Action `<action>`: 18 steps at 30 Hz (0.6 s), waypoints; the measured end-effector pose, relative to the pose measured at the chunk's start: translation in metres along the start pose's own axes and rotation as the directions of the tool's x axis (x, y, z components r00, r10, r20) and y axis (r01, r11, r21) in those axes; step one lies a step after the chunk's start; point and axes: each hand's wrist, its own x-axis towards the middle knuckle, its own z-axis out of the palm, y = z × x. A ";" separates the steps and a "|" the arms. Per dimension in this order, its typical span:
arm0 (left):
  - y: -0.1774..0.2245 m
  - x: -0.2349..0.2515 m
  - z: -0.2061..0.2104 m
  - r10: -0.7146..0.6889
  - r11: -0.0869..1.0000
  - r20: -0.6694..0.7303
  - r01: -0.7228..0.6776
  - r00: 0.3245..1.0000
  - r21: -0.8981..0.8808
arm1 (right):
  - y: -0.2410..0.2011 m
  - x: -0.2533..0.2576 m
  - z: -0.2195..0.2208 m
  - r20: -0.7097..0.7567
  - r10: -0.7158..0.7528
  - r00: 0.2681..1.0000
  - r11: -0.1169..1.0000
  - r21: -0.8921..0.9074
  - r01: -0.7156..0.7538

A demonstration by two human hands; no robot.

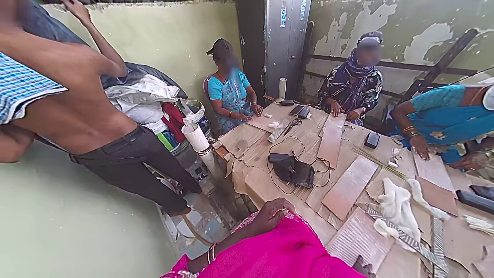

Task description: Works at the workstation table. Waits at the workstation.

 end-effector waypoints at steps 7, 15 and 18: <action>0.001 -0.001 0.000 0.004 1.000 0.005 -0.004 1.000 0.002 | 0.001 0.000 0.008 -0.098 -0.014 0.995 1.000 -0.007 0.013; 0.000 -0.002 0.000 0.016 1.000 0.014 -0.016 1.000 -0.004 | 0.008 0.018 0.012 0.009 0.014 1.000 1.000 -0.003 -0.014; 0.000 -0.003 0.000 0.006 1.000 0.016 -0.006 1.000 -0.012 | 0.003 0.002 0.005 0.004 0.021 1.000 1.000 0.023 -0.021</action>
